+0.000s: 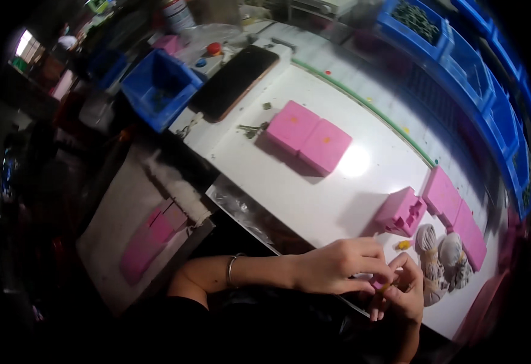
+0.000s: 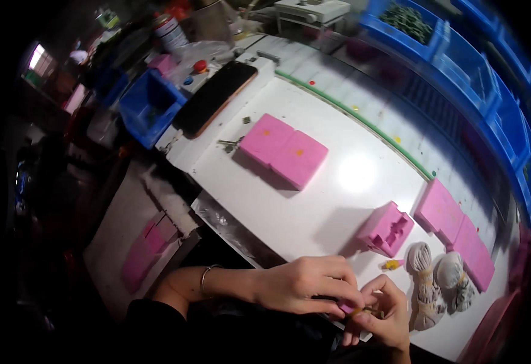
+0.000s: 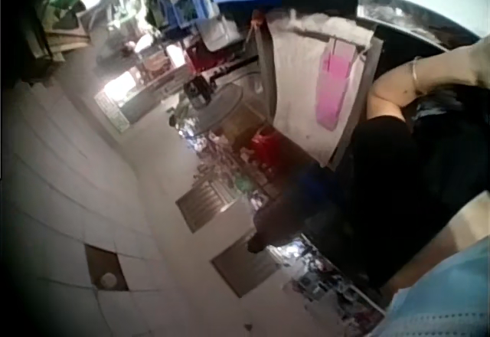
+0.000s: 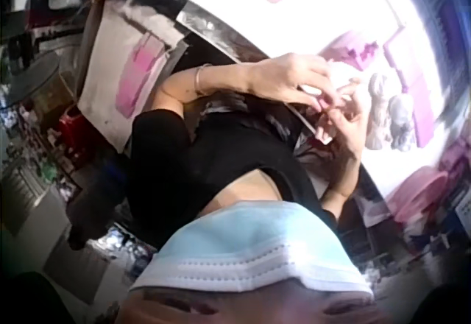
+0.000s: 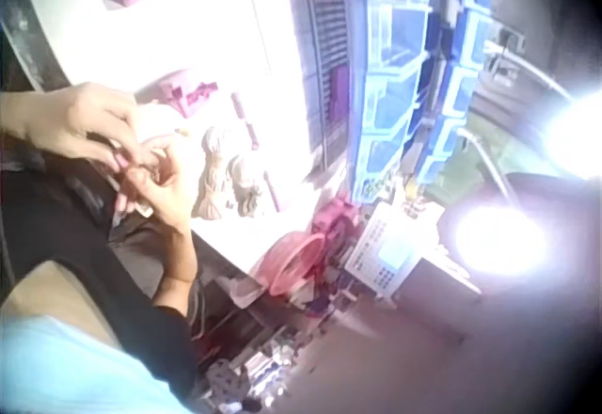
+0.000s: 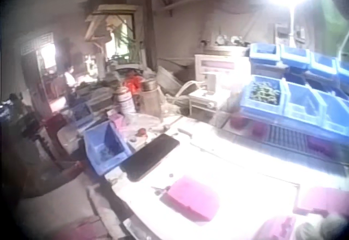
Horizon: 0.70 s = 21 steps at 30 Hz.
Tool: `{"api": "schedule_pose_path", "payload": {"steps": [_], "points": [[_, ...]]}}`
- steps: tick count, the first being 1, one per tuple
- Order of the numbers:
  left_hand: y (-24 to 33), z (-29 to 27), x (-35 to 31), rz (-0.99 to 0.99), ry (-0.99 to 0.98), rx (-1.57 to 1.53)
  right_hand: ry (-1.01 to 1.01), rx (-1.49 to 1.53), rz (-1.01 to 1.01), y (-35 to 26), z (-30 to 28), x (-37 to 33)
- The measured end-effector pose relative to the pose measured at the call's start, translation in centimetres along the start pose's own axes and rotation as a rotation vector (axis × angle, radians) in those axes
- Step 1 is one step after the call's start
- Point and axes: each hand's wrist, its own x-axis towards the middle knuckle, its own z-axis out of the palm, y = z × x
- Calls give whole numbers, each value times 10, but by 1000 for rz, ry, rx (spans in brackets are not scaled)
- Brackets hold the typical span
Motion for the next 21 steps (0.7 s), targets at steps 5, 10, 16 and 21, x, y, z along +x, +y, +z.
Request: {"api": "schedule_pose_path", "payload": {"steps": [5,10,16,21], "points": [[4,4,-7,61,-3,-19,27,193,19,5,9,1],[11,1,-9,167,-13,-46,91,335,101,5,21,-12],[9,-3,-23,94,40,-43,55,209,160,11,25,-4],[6,2,-28,39,111,-20,131,261,86,13,31,-2]]}}
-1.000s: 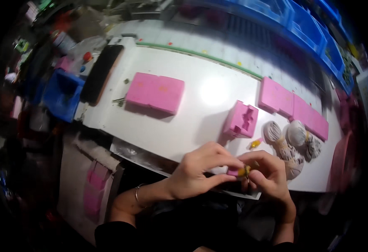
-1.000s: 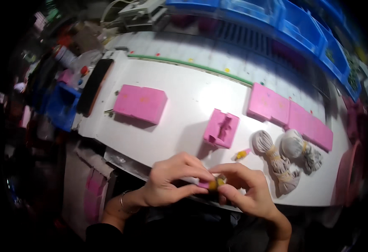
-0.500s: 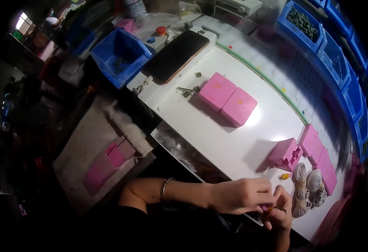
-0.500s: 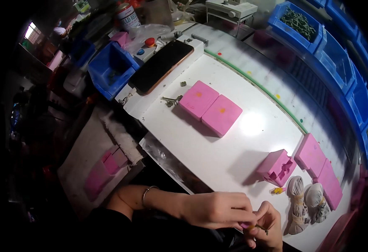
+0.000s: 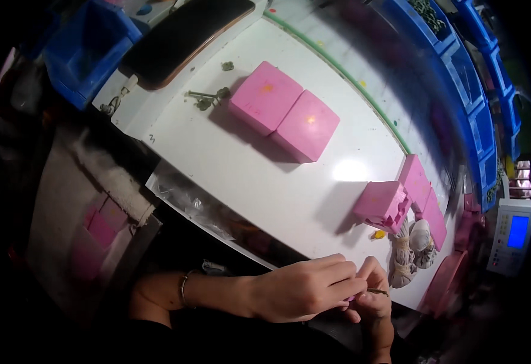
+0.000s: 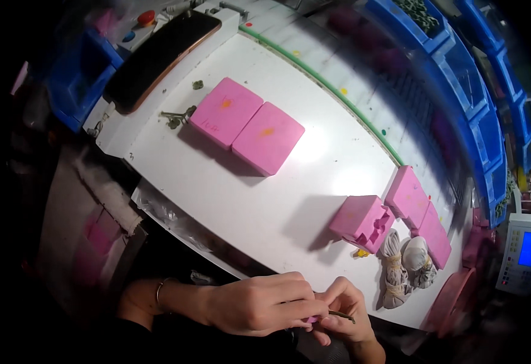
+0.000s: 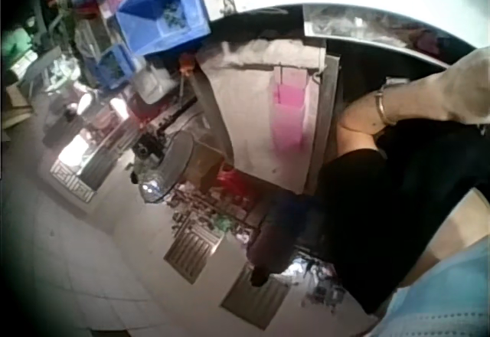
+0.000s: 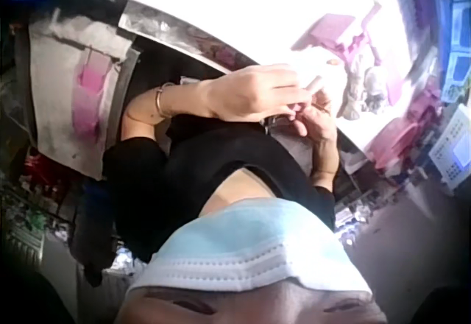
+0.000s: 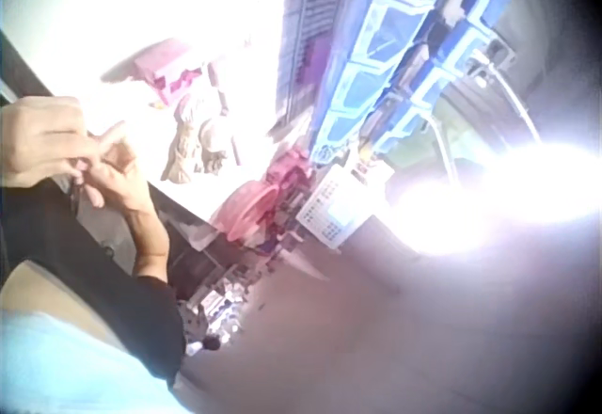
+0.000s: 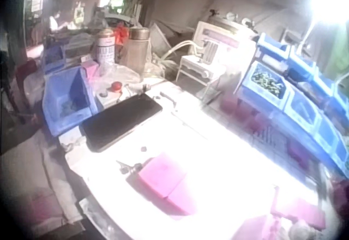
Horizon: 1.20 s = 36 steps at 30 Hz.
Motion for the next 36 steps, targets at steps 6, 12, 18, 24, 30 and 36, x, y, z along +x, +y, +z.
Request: {"api": "schedule_pose_path", "payload": {"steps": [6,12,18,24,30,36], "points": [[5,1,-5,40,56,74,26,62,53,-4,13,1],[2,3,-9,48,102,69,64,80,79,0,15,-2],[3,6,-3,97,192,168,134,-21,-79,6,11,-7],[-1,7,-1,110,208,147,140,3,-101,5,10,-4],[-6,10,-5,90,243,18,119,24,-26,1,18,7],[-6,15,-1,67,263,-3,74,116,-42,1,10,1]]}}
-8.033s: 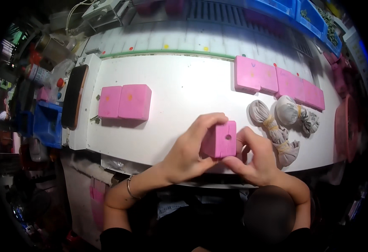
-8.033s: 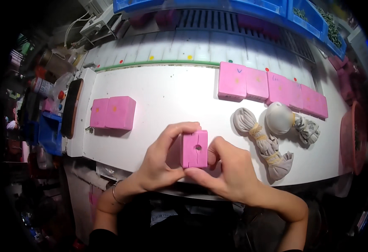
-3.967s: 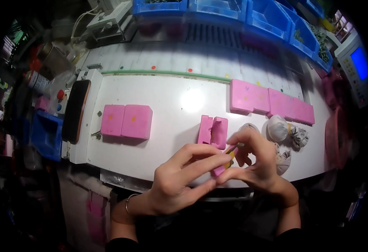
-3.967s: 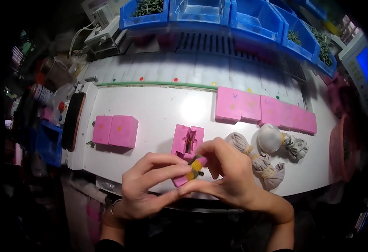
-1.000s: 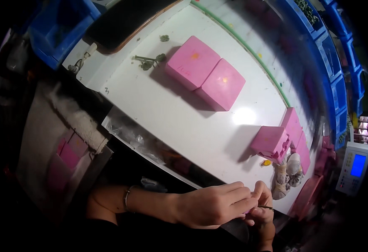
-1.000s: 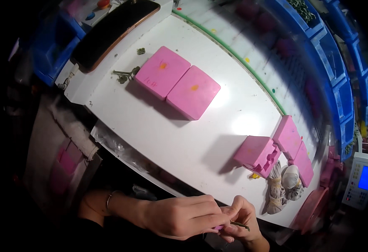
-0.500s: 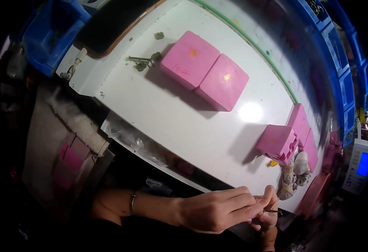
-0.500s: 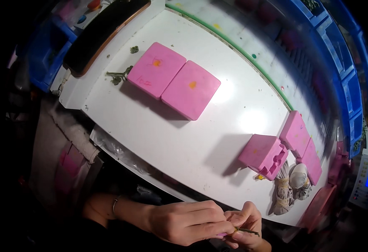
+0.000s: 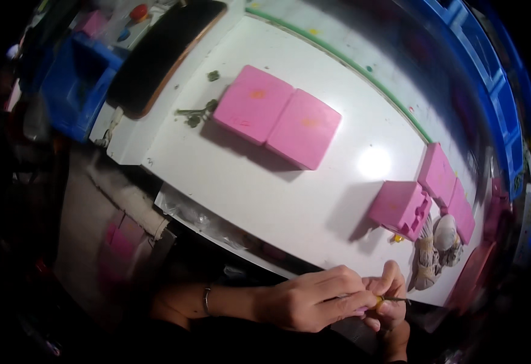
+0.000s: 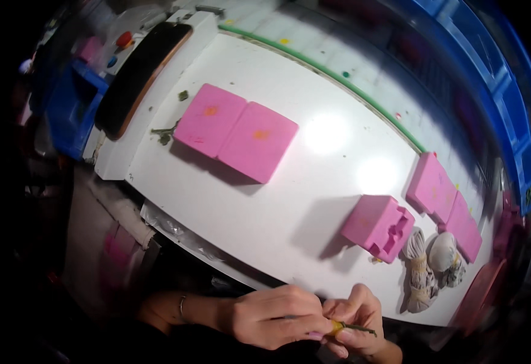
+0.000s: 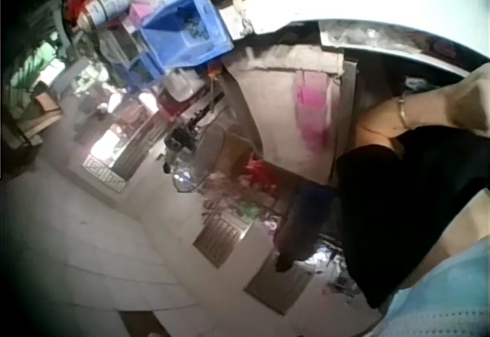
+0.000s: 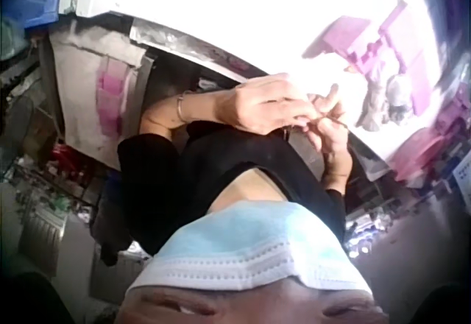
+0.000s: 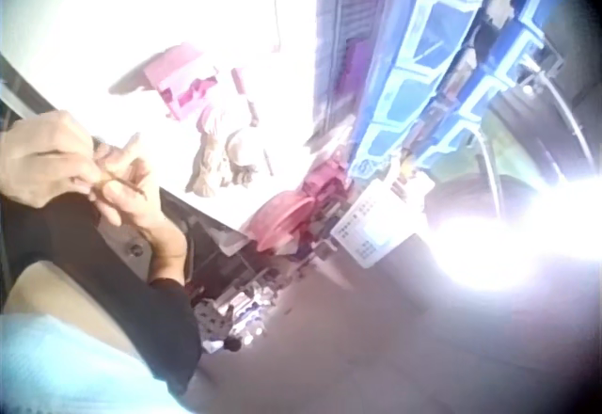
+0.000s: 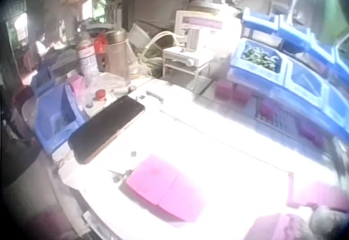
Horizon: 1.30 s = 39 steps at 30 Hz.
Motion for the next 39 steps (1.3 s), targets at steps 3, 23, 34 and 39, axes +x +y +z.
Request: {"api": "schedule_pose_path", "payload": {"steps": [3,23,34,39], "points": [[-1,3,5,-15,29,44,-202,128,49,-7,-10,10],[-3,35,38,-729,-168,-507,117,-926,-1038,-18,-16,18],[12,30,40,-685,-50,-166,224,-1481,-1289,-22,-21,-6],[13,34,41,-631,-46,-100,328,-1563,-1363,-20,-20,-5]]}}
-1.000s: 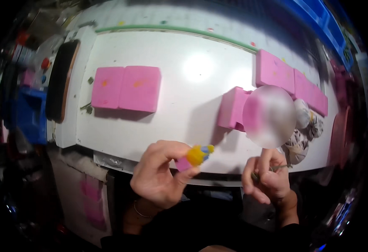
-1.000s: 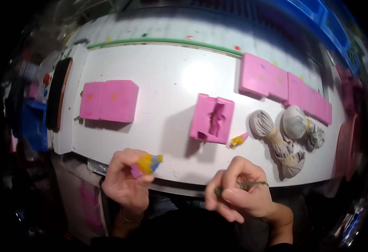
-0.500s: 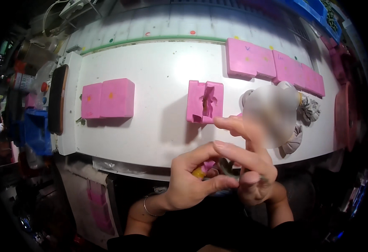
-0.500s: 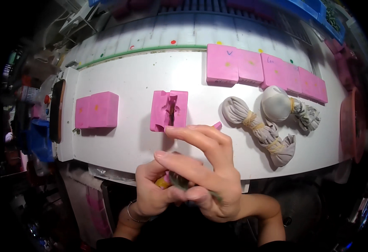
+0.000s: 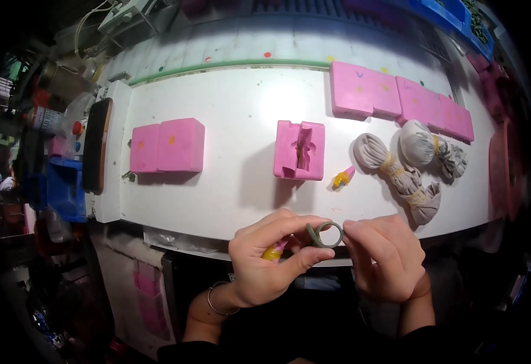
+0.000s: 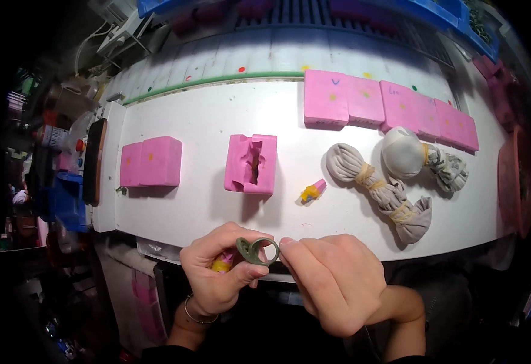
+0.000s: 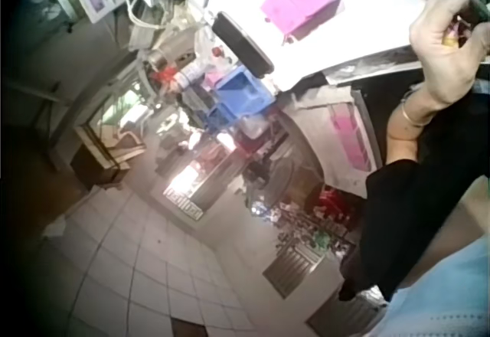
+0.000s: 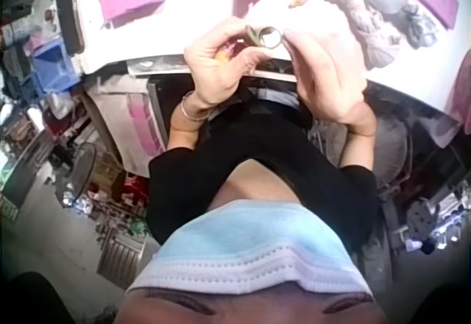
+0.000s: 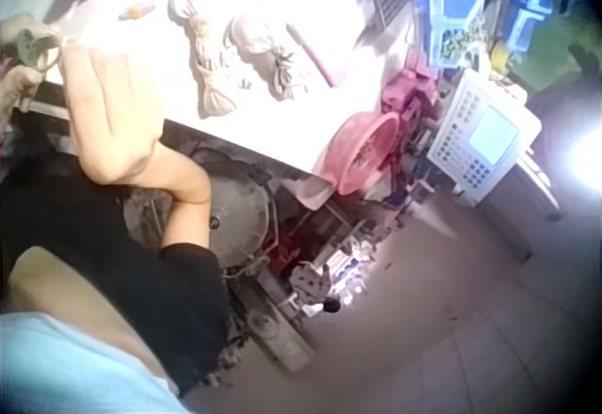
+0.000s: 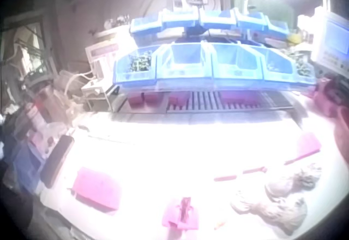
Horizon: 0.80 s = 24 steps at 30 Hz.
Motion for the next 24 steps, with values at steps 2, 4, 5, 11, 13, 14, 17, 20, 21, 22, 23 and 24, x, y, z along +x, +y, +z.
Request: {"api": "schedule_pose_path", "payload": {"steps": [2,4,5,11,13,14,17,20,21,22,23,24], "points": [[-1,-1,0,1,-9,15,8,-5,-3,-1,-1,-1],[-1,-2,2,37,-30,45,-80,16,68,-4,-6,0],[-2,-3,2,73,-45,74,-77,20,66,-5,-8,2],[-8,-12,2,41,-111,65,-611,1235,1189,11,-30,23],[-5,-7,5,8,-117,21,-582,1253,1254,12,-30,17],[-5,-7,4,-27,-95,-3,-580,1295,1302,13,-26,15],[-6,-11,3,-41,-40,26,-717,996,1191,11,-21,5],[-4,-12,3,-68,-21,52,-870,702,994,11,-16,-11],[-3,-12,4,-97,-24,43,-873,574,822,10,-14,-18],[-2,-10,4,-99,-30,37,-870,447,651,10,-15,-22],[0,-10,4,-144,-24,-39,-904,437,663,8,-17,-16],[0,-9,5,-190,-19,-115,-905,434,664,7,-18,-13]]}}
